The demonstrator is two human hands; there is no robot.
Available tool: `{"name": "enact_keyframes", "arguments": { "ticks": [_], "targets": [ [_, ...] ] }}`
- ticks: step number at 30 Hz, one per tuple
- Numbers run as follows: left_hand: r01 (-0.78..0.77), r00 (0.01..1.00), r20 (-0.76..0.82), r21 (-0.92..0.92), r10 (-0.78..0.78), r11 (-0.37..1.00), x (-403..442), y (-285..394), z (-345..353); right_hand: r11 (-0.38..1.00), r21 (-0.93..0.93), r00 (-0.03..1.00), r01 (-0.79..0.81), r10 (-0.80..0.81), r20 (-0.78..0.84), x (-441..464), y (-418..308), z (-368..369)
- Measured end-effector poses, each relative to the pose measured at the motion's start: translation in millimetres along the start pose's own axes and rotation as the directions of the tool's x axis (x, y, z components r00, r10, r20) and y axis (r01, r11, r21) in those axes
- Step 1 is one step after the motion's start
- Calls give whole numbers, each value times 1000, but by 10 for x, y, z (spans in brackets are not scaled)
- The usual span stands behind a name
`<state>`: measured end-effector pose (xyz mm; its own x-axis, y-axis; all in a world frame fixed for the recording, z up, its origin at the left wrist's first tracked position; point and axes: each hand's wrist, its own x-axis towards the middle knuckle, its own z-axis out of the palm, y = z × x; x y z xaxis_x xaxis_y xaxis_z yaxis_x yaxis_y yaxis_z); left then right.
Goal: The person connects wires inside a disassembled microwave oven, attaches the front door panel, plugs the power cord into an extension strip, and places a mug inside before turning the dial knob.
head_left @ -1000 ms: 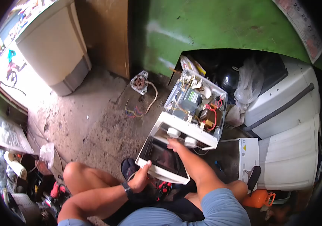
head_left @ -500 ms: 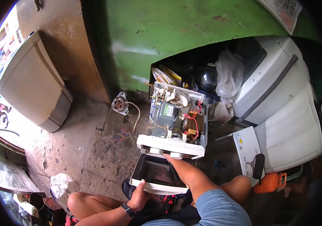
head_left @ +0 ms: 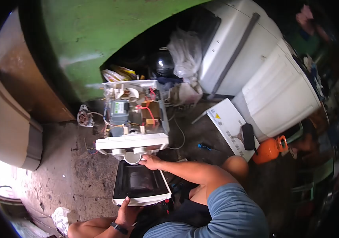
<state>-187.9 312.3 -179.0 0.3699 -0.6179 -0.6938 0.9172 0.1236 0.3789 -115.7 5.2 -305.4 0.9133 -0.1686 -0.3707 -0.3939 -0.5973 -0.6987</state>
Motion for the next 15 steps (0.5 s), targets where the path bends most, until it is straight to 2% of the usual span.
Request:
{"name": "enact_keyframes", "arguments": {
  "ticks": [2, 3, 5, 7, 13, 14, 15],
  "targets": [
    [51, 999, -4, 8, -51, 999, -54, -60, -50, 994, -99, 986, 52, -35, 163, -244, -88, -276],
    [84, 996, -28, -1, -84, 996, -76, -93, -81, 995, -96, 987, 40, -24, 157, -335, -33, -327],
    [115, 992, -52, -8, -116, 993, -91, -121, -115, 987, -78, 977, 143, -128, 168, -503, 54, -436],
    [129, 988, -84, -14, -130, 992, -92, -139, -124, 988, -88, 981, 126, -111, 156, -732, 49, -614],
    [92, 990, -102, -32, -95, 995, -93, -78, -5, 992, -102, 958, 68, -36, 284, -1549, 151, -1524],
    [170, 976, -123, -72, -178, 983, -105, 8, 53, 992, -103, 964, 79, -50, 261, -1693, 180, -1711],
    [-5, 999, -51, -47, 2, 999, 107, -90, -162, 990, -102, 968, 92, -65, 240, -1840, 190, -1903]
  ]
}}
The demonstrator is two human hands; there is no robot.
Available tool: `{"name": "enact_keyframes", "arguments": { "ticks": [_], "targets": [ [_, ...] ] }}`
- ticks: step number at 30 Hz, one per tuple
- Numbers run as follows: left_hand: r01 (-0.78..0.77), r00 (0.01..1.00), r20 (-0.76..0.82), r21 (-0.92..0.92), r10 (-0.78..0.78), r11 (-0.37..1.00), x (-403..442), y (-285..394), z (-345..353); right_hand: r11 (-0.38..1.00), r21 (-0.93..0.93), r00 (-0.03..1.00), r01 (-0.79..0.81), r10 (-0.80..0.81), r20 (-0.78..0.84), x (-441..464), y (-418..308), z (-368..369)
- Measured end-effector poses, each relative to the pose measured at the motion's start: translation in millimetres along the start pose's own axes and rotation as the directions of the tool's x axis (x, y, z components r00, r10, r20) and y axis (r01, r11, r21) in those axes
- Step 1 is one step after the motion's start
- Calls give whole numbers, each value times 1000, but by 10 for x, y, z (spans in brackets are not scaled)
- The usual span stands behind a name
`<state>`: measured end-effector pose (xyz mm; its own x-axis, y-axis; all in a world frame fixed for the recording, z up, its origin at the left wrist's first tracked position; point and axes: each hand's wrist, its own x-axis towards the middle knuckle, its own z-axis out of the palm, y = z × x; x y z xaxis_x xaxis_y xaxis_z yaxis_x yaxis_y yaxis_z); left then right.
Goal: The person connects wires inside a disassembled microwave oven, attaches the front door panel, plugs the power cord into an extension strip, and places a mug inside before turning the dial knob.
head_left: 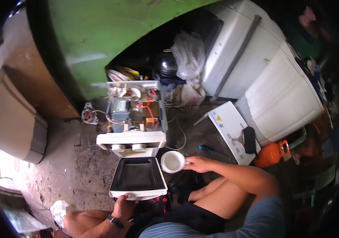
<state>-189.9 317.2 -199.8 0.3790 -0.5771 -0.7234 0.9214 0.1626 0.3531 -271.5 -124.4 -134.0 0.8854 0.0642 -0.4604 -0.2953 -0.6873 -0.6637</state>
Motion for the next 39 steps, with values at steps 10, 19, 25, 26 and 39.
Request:
{"name": "enact_keyframes", "arguments": {
  "ticks": [10, 19, 25, 26, 39],
  "targets": [
    [-354, 930, 90, -29, 356, 935, 558, 752, 813, 882, 444, 857, -156, 344, -383, -982, 1070, -1173],
    [-463, 885, 128, 151, 447, 873, 854, 915, 913, 713, 700, 548, 51, 566, -616, -747, 2258, -1597],
    [-494, 869, 106, 161, 483, 854, 915, 1019, 1053, 611, 788, 433, 73, 693, -577, -575, 2645, -1614],
    [-494, 870, 101, 157, 483, 855, 912, 1012, 1044, 612, 788, 437, 68, 692, -575, -569, 2646, -1612],
    [-319, 946, 15, 223, 324, 921, 611, 1160, 1033, 557, 819, 424, 140, 713, -558, -505, 3060, -1501]
  ]
}}
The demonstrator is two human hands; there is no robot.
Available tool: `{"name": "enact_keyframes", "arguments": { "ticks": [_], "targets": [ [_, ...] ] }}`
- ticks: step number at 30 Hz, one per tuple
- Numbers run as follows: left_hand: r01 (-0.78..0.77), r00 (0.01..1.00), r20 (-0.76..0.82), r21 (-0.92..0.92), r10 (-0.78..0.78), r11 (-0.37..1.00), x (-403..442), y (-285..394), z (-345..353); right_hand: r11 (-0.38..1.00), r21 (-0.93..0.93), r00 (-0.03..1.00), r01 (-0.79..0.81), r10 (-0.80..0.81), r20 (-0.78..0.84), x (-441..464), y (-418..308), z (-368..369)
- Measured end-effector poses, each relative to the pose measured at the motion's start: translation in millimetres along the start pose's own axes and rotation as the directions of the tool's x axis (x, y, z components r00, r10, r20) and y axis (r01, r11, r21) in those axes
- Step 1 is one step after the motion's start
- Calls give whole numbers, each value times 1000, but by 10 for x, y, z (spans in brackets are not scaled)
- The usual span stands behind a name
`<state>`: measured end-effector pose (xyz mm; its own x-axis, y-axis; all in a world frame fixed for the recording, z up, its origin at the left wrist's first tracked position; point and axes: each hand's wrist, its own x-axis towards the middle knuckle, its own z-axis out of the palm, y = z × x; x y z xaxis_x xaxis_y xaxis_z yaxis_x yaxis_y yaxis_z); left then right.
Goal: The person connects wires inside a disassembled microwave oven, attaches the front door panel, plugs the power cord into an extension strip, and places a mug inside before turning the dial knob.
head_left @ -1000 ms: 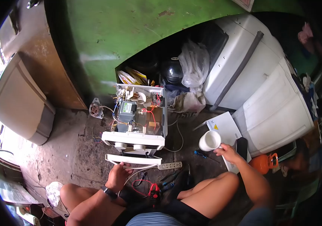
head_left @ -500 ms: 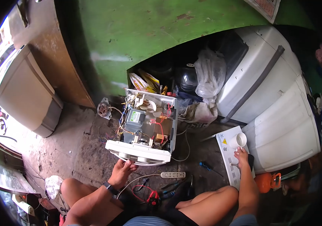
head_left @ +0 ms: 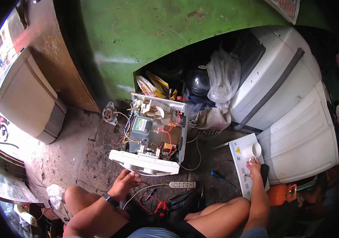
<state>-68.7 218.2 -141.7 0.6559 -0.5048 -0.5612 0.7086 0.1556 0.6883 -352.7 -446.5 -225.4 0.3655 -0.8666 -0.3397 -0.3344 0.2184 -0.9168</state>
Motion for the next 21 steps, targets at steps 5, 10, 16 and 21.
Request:
{"name": "enact_keyframes", "arguments": {
  "ticks": [5, 10, 16, 21],
  "targets": [
    [-15, 985, -173, -20, 11, 1000, -114, 94, -92, 997, 23, 998, -68, 67, 18, -141, -156, 59],
    [-422, 813, -337, 219, 474, 880, -130, 295, -38, 930, -349, 993, -115, 97, -70, -390, -416, -149],
    [-530, 694, -230, 478, 682, 700, 28, 715, 34, 779, -575, 945, 250, -66, 322, -1205, -1356, 320],
    [-562, 681, -268, 405, 682, 721, 322, 596, 78, 890, -284, 708, 356, -58, 704, -1963, -1949, 1697]
  ]
}}
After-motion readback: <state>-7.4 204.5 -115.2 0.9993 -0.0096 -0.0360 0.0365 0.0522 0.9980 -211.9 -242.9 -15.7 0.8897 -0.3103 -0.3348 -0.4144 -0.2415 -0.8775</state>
